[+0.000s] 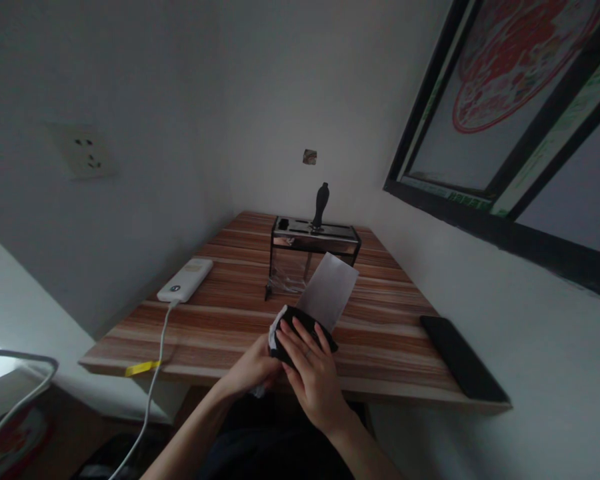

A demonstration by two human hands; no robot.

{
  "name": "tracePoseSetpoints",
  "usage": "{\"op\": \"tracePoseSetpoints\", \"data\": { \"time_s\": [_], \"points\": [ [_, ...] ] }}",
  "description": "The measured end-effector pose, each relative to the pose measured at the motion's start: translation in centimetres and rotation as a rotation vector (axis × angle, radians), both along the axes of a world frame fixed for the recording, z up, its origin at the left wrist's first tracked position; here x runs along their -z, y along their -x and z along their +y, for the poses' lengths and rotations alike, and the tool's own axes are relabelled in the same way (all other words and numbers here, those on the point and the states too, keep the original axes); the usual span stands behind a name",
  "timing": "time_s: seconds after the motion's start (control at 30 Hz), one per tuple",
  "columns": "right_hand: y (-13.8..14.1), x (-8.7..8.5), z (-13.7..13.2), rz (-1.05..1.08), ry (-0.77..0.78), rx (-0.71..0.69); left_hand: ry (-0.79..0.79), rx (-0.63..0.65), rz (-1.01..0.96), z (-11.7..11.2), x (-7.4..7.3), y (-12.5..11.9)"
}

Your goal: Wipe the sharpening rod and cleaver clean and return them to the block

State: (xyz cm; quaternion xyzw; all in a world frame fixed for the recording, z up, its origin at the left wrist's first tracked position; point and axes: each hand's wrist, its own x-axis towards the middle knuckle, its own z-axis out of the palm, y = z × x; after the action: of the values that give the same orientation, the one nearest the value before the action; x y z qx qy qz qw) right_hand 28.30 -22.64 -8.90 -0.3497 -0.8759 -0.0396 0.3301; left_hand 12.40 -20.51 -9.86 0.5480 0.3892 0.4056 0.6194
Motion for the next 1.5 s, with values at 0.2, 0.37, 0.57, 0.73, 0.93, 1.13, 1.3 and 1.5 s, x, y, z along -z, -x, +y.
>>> {"op": "tracePoseSetpoints", "data": {
  "time_s": [0.2,0.37,0.57,0.73,0.93,1.13,1.3,1.5],
  "points": [
    [-0.6,-0.4,0.9,-0.038,-0.012,0.011,-0.039,0.05,-0.011,0.1,-0.2,-0.1],
    [-1.4,-1.5,2.1,-0.025,-0.011,0.031,-0.044,0.06,-0.012,-0.1,-0.9,-0.1],
    [-2.4,-2.8,4.0,0.01,-0.016,0.053,-0.025,0.096,-0.016,0.0,-0.6,0.0],
    [-3.4,-3.8,6.0,0.053,-0.035,0.078,-0.047,0.102,0.023,0.1,-0.5,0.0],
    [-4.8,-5.4,8.2,0.092,-0.076,0.123,-0.036,0.117,0.042,-0.1,-0.8,0.1],
    [-5.8,-6.6,9.9,0.117,-0.112,0.169,-0.046,0.13,0.057,-0.2,-0.9,0.2],
    [-6.0,-6.9,10.3,0.122,-0.121,0.183,-0.049,0.131,0.061,-0.2,-0.9,0.3],
    [-5.8,-6.8,9.3,0.087,-0.163,0.192,-0.059,0.153,0.066,-0.1,-0.6,0.5]
  ]
}}
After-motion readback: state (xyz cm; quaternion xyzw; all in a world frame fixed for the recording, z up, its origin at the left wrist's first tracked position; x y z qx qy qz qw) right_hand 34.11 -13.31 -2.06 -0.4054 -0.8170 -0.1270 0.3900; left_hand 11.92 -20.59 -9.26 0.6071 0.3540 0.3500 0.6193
